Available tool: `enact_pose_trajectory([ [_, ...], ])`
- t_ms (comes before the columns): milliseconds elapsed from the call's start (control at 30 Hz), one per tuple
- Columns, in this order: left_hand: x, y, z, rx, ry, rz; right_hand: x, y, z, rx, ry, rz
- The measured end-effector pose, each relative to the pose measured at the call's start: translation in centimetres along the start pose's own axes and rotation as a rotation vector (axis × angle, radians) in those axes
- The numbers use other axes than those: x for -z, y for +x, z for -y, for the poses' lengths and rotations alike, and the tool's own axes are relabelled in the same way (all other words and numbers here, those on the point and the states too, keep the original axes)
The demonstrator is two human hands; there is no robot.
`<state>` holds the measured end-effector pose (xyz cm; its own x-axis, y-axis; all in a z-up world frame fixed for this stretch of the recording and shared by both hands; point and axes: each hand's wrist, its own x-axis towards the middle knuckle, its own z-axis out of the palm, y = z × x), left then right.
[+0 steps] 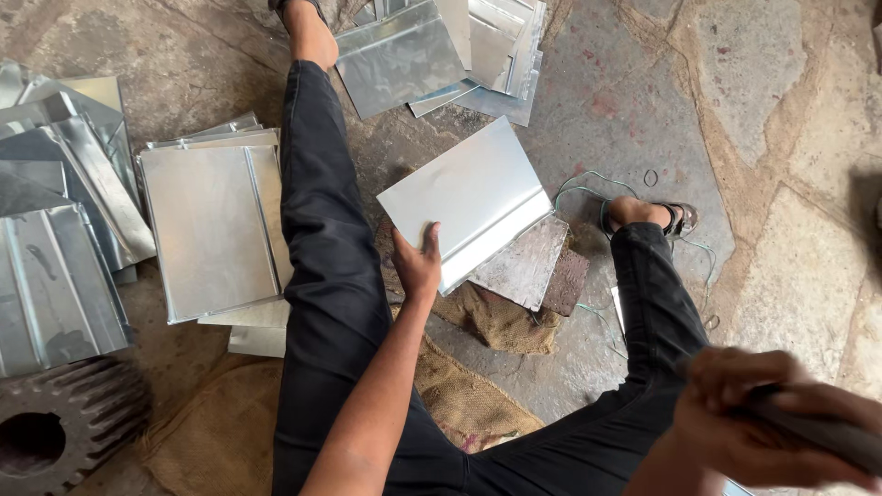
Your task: The person uses a hammer to fold the edges of a metal sheet, then stacks the piece onto a pile of other similar sheets.
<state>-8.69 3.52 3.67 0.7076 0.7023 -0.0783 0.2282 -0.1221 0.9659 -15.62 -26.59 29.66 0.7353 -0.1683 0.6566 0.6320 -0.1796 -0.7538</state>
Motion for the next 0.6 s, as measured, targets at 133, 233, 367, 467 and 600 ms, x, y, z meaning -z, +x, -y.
enact_pose_trajectory([
  [133, -0.6, -0.1, 1.4, 0.029, -0.037, -0.01, -1.8, -4.3, -8.0, 0.01, -0.202, 0.051],
  [233, -0.4, -0.7, 1.7, 0.015, -0.017, -0.024, -3.9, -10.3, -10.3, -0.423, -0.569, 0.427],
  [367, -0.5, 0.4, 0.0, -0.114, -0.106, -0.075, -5.4, -10.5, -6.2, -1.06, -0.444, 0.386],
  [467, 1.0, -0.7, 0.5, -0.027, -0.111, -0.049, -4.4, -6.9, -0.9, -0.904, -0.429, 0.159],
  [600, 1.0, 0.2, 0.6, 0.189, -0.062, 0.064, -2.5, 0.0, 2.1, -0.682, -0.407, -0.181],
])
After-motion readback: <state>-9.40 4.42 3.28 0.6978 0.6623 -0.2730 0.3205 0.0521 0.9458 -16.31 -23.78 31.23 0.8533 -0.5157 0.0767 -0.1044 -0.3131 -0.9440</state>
